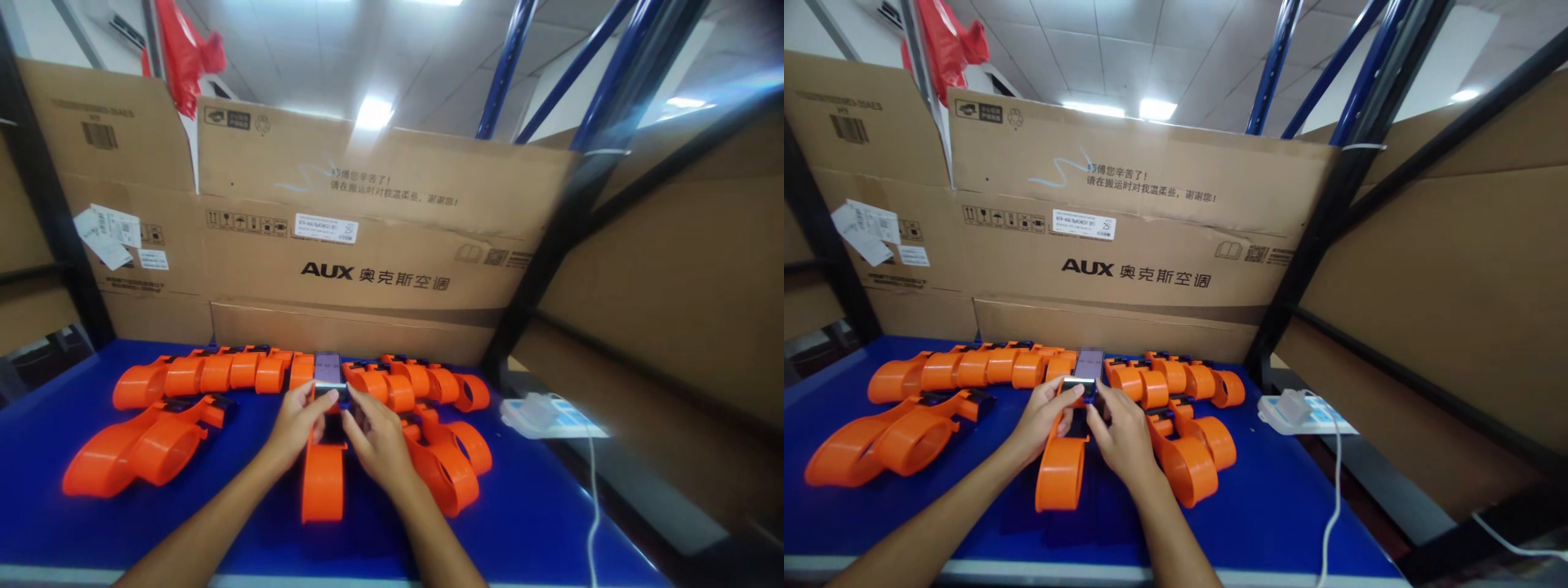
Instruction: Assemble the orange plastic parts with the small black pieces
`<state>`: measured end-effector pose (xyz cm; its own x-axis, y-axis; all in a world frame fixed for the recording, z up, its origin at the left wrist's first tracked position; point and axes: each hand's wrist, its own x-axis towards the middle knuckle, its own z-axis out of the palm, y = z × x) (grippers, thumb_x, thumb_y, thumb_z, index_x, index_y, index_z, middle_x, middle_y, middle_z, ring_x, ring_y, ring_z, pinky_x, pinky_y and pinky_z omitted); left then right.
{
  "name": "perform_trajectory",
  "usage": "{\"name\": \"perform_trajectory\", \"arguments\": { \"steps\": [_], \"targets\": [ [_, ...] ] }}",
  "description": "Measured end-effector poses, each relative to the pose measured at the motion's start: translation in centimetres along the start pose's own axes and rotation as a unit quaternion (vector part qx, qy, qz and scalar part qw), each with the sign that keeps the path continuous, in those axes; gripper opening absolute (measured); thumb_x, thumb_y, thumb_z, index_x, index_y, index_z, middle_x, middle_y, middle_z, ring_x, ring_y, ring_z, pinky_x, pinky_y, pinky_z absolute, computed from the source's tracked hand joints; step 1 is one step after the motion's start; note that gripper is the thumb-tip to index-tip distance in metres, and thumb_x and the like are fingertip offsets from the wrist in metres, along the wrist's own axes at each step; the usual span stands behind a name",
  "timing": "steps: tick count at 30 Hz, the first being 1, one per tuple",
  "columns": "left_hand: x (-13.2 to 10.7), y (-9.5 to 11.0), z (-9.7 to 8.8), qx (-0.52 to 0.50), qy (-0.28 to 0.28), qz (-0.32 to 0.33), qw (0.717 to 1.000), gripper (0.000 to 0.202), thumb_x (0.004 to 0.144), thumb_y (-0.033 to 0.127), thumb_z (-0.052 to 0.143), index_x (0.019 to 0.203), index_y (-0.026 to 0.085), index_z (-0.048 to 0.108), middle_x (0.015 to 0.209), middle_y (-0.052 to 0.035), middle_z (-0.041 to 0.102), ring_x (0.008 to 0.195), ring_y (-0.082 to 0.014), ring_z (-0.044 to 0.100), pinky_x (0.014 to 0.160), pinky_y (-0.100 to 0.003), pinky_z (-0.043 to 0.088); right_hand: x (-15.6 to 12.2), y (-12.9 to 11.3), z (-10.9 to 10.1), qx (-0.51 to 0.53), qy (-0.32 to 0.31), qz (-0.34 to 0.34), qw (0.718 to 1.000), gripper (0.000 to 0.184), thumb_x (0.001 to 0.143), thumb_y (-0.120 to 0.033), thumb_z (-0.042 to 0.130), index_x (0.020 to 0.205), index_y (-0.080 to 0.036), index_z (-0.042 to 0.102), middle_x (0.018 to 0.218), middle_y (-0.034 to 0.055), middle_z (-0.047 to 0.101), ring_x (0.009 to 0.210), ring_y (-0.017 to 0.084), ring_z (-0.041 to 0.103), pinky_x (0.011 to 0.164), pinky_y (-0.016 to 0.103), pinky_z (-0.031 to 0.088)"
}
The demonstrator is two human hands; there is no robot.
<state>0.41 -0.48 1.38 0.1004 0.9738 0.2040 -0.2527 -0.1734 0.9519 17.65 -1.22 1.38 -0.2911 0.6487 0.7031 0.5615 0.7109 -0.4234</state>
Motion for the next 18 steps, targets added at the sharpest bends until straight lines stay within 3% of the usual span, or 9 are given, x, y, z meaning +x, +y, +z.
{"name": "perform_trajectory", "arguments": {
  "steps": [5,11,18],
  "targets": [
    [0.2,0.1,0.0,-0.049,0.027,-0.018,0.998,0.04,0.074,0.051,0.076,0.089,0.016,0.065,0.059,0.0029,0.061,0.033,-0.0065,0.046,0.034,-0.019,0.031,0.2,0.0,-0.5,-0.026,-0.038,-0.035,0.998,0.056,0.097,-0.024,0.052,0.151,-0.019,0.041,0.099,0.0106,0.071,0.083,0.021,0.066,0.078,0.035,0.058],
    [-0.1,0.5,0.6,-0.063,0.025,-0.04,0.997,0.043,0.071,0.051,0.079,0.092,0.015,0.067,0.071,-0.0011,0.068,0.033,-0.0054,0.047,0.033,-0.019,0.03,-0.1,0.3,0.2,-0.082,-0.022,-0.06,0.995,0.064,0.092,-0.017,0.05,0.154,-0.016,0.034,0.091,0.0093,0.071,0.077,0.022,0.066,0.074,0.034,0.058],
    [-0.3,0.5,0.6,-0.063,0.009,-0.058,0.996,0.043,0.072,0.048,0.081,0.094,0.014,0.067,0.057,0.0022,0.063,0.032,-0.0045,0.042,0.034,-0.018,0.028,-0.5,0.3,0.9,-0.129,0.01,-0.07,0.989,0.062,0.089,-0.012,0.047,0.151,-0.011,0.038,0.086,0.01,0.069,0.075,0.022,0.065,0.072,0.034,0.058]
  ]
}}
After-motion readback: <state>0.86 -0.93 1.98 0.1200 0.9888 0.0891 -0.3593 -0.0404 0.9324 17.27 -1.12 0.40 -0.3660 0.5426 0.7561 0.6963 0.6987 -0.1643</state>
